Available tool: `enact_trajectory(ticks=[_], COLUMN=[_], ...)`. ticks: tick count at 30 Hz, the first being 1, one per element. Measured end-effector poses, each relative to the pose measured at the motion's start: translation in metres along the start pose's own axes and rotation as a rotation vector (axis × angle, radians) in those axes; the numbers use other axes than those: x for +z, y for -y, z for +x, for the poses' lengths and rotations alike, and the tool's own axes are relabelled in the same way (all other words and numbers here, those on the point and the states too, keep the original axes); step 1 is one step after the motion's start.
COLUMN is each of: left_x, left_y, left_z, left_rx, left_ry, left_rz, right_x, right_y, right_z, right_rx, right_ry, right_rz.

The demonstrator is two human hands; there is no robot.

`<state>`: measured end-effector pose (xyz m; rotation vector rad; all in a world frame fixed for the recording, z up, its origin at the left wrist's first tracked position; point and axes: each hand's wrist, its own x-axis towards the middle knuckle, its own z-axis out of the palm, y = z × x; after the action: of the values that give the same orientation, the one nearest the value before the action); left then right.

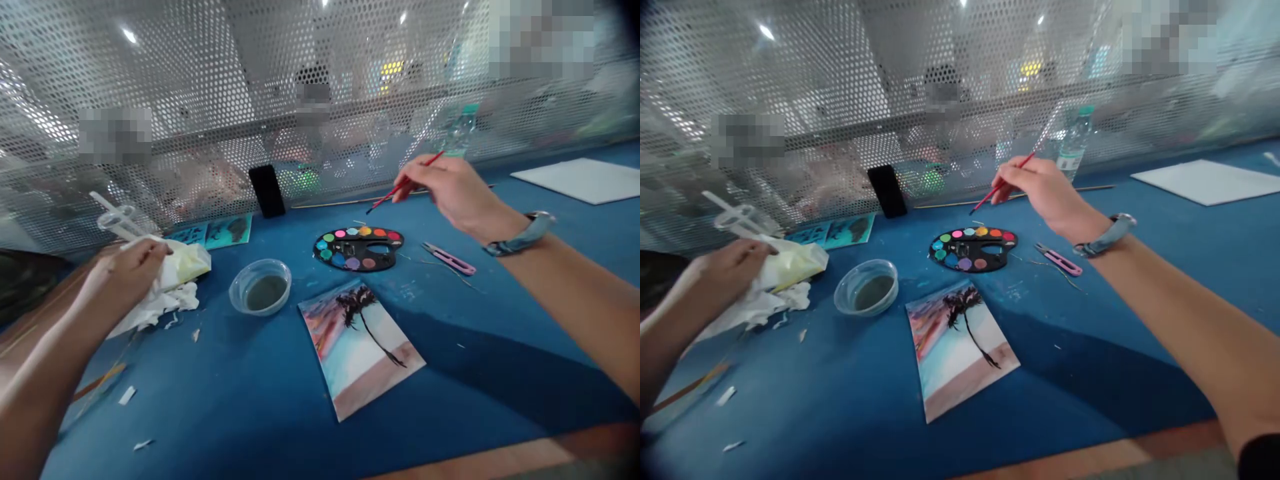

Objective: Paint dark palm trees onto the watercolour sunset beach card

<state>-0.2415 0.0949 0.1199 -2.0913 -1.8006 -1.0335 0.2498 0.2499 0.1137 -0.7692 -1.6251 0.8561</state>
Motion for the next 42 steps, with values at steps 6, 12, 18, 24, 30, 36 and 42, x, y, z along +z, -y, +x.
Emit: enact_trajectory(ticks=[6, 12, 18, 24, 30, 36, 42], left_x=[0.022, 0.038, 0.064, 0.076, 0.078, 0.077, 0.077], left_y=[0.023, -0.089, -0.161, -0.152, -0.151, -0.153, -0.152], left_z=[0.003, -0.039, -0.114, -0.123, -0.123, -0.124, -0.123], left_rx=[0.252, 0.696, 0.980, 0.916, 0.934, 0.869, 0.850], left_ry=[-0.075, -0.030, 0.511, 0.587, 0.624, 0.599, 0.600], left_rz=[0.293, 0.086, -0.232, -0.302, -0.318, -0.286, -0.315], right_x=[0.011, 0.037, 0.063, 0.074, 0.077, 0.077, 0.077], right_y=[0.000, 0.016, 0.019, 0.027, 0.032, 0.034, 0.037], right_z=[-0.032, -0.118, -0.178, -0.184, -0.185, -0.183, -0.174], right_rx=[0.044, 0.023, -0.113, -0.280, -0.363, -0.381, -0.403], right_ry=[0.064, 0.269, 0.509, 0.550, 0.568, 0.598, 0.613], right_rz=[-0.300, -0.451, -0.522, -0.556, -0.560, -0.588, -0.617])
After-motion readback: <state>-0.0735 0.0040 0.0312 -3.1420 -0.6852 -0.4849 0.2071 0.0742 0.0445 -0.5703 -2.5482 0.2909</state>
